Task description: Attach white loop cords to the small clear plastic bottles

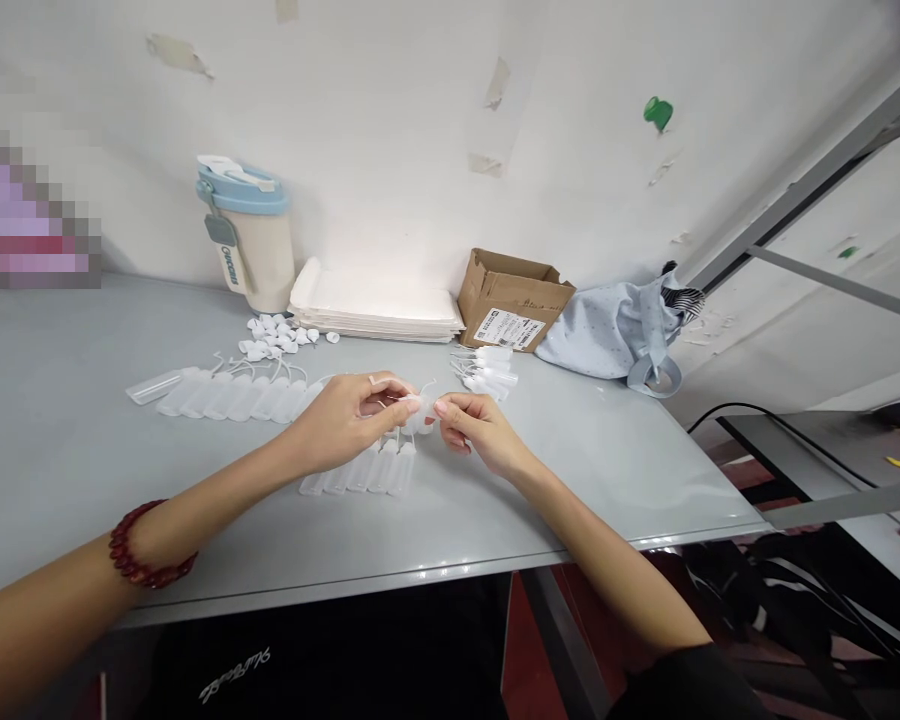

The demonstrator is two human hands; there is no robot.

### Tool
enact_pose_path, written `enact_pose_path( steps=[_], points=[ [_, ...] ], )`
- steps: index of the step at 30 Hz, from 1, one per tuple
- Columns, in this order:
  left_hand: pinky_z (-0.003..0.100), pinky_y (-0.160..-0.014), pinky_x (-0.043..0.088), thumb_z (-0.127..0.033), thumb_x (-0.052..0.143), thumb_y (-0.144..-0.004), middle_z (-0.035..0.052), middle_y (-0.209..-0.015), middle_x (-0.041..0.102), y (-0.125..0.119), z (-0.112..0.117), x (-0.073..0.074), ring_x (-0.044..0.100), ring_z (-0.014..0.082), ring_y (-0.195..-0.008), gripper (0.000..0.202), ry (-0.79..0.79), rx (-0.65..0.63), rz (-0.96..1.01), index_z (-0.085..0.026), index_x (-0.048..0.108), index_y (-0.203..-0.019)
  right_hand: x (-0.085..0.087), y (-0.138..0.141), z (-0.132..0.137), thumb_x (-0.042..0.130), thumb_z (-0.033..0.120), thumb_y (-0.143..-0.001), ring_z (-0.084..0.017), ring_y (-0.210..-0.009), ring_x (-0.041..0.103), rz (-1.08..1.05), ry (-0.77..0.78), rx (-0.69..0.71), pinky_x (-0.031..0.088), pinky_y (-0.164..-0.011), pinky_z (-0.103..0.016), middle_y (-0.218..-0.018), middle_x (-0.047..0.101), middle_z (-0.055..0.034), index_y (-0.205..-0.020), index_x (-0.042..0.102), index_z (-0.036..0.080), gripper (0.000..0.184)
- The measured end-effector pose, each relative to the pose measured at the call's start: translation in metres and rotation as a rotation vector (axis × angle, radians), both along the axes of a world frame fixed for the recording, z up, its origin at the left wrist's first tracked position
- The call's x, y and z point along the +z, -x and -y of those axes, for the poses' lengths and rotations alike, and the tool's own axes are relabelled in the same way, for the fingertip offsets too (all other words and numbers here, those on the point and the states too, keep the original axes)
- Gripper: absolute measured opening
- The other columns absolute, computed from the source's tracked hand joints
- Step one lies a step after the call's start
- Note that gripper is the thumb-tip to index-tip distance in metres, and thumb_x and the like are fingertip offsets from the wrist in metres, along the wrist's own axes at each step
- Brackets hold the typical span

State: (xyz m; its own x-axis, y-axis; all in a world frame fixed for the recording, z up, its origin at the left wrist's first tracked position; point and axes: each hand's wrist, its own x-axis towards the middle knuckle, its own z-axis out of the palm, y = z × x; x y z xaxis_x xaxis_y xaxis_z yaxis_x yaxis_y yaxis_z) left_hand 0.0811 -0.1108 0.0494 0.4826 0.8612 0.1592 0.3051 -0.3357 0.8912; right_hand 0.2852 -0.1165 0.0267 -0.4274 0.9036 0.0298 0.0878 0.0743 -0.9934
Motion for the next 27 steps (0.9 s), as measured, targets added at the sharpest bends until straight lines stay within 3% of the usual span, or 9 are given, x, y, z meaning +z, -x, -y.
enact_pose_path(
  steps=[3,8,11,14,18,27],
  points=[
    [0.022,-0.057,0.047,-0.041,0.059,-0.083,0.0006,-0.069,0.065,0.001,-0.001,0.003,0.061,0.0142,-0.064,0.026,0.115,0.011,-0.034,-0.017,0.067,-0.085,0.000,0.001,0.002,0.054,0.050,-0.087,-0.007,-0.049,0.037,0.154,-0.176,-0.065,0.031,-0.049,-0.023,-0.054,0.043,0.0049,-0.077,0.061,0.015,0.037],
    [0.022,-0.052,0.043,-0.043,0.056,-0.085,0.0008,-0.059,0.060,0.000,-0.005,0.005,0.056,0.0113,-0.053,0.035,0.253,0.054,-0.005,-0.015,0.059,-0.063,-0.008,0.001,0.002,0.055,0.041,-0.089,-0.010,-0.061,0.047,0.388,-0.689,-0.167,0.040,-0.058,-0.024,-0.075,0.060,-0.0033,-0.099,0.064,0.014,0.030],
    [0.023,-0.051,0.043,-0.044,0.056,-0.084,0.0004,-0.057,0.058,0.000,-0.007,0.003,0.054,0.0105,-0.050,0.037,0.311,0.050,0.032,-0.015,0.058,-0.061,-0.013,0.001,0.001,0.051,0.036,-0.092,-0.011,-0.061,0.048,0.436,-0.822,-0.179,0.041,-0.058,-0.025,-0.073,0.058,-0.0038,-0.101,0.064,0.013,0.028],
    [0.023,-0.053,0.044,-0.044,0.056,-0.085,0.0005,-0.056,0.058,-0.001,-0.007,0.003,0.054,0.0106,-0.051,0.038,0.264,0.040,0.017,-0.015,0.059,-0.060,-0.013,0.001,0.000,0.050,0.037,-0.092,-0.012,-0.064,0.050,0.395,-0.754,-0.179,0.042,-0.059,-0.024,-0.075,0.061,-0.0044,-0.100,0.065,0.014,0.028],
    [0.022,-0.054,0.045,-0.042,0.056,-0.084,0.0009,-0.060,0.062,-0.003,-0.003,0.003,0.058,0.0122,-0.056,0.033,0.163,0.056,-0.018,-0.016,0.063,-0.065,-0.010,0.001,0.001,0.055,0.040,-0.089,-0.010,-0.061,0.047,0.287,-0.538,-0.161,0.038,-0.057,-0.024,-0.074,0.060,-0.0024,-0.094,0.067,0.014,0.029],
    [0.024,-0.057,0.045,-0.043,0.050,-0.088,0.0009,-0.066,0.066,0.000,-0.002,-0.007,0.061,0.0149,-0.060,0.032,-0.170,0.056,-0.105,-0.018,0.068,-0.077,-0.002,0.000,0.000,0.061,0.048,-0.081,-0.007,-0.051,0.027,0.078,-0.083,-0.108,0.020,-0.048,-0.024,-0.056,0.036,0.0059,-0.085,0.065,0.016,0.033]
  ],
)
